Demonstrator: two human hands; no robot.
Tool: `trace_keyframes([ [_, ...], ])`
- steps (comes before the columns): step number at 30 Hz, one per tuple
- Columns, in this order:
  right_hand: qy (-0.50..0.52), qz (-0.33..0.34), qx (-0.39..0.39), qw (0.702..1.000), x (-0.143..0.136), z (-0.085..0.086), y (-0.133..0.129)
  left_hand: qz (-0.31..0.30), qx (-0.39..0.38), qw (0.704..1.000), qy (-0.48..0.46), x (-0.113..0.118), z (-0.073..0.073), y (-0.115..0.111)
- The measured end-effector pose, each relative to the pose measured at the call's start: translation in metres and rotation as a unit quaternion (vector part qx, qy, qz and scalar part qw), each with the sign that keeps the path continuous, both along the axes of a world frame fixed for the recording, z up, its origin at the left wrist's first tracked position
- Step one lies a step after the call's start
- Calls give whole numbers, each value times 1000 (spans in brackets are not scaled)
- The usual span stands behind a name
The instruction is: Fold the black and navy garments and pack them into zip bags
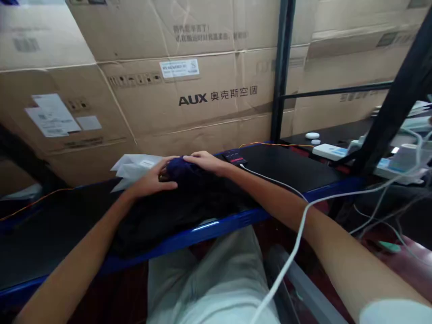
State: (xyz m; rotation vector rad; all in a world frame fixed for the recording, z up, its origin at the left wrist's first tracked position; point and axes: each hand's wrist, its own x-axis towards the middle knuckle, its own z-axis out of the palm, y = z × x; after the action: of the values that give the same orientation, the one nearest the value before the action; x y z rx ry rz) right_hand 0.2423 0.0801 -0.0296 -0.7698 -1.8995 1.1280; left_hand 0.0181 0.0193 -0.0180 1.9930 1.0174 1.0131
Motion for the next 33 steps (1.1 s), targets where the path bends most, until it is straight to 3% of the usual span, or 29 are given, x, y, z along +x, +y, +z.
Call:
trace_keyframes([
  [3, -3, 20, -25, 999, 1, 3, -5, 83, 63, 995, -2, 6, -7, 5],
  [7, -98, 66, 27, 993, 14, 12, -4, 188, 28, 955, -228, -3, -5, 16],
  [10, -222, 103, 80, 966, 25, 14, 6, 185, -32, 900, -393, -10, 4, 18],
  [14, -377, 86, 157, 909, 34, 9, 23, 137, -82, 865, -476, -10, 15, 13],
  [18, -357, 72, 193, 911, 37, 2, 36, 131, -88, 850, -503, -8, 20, 5],
  [23, -274, -82, 251, 925, 29, -13, 43, 125, -107, 850, -501, -11, 22, -1],
  [26, -259, -122, 264, 921, 26, -18, 44, 134, -156, 861, -465, -14, 18, 2],
  [28, -250, -97, 256, 929, 28, -17, 44, 137, -194, 878, -417, -15, 13, 6],
  [30, -260, -25, 229, 938, 31, -15, 44, 128, -226, 891, -371, -15, 7, 9],
  [33, -308, 41, 212, 927, 33, -14, 45, 115, -270, 897, -331, -13, 1, 8],
])
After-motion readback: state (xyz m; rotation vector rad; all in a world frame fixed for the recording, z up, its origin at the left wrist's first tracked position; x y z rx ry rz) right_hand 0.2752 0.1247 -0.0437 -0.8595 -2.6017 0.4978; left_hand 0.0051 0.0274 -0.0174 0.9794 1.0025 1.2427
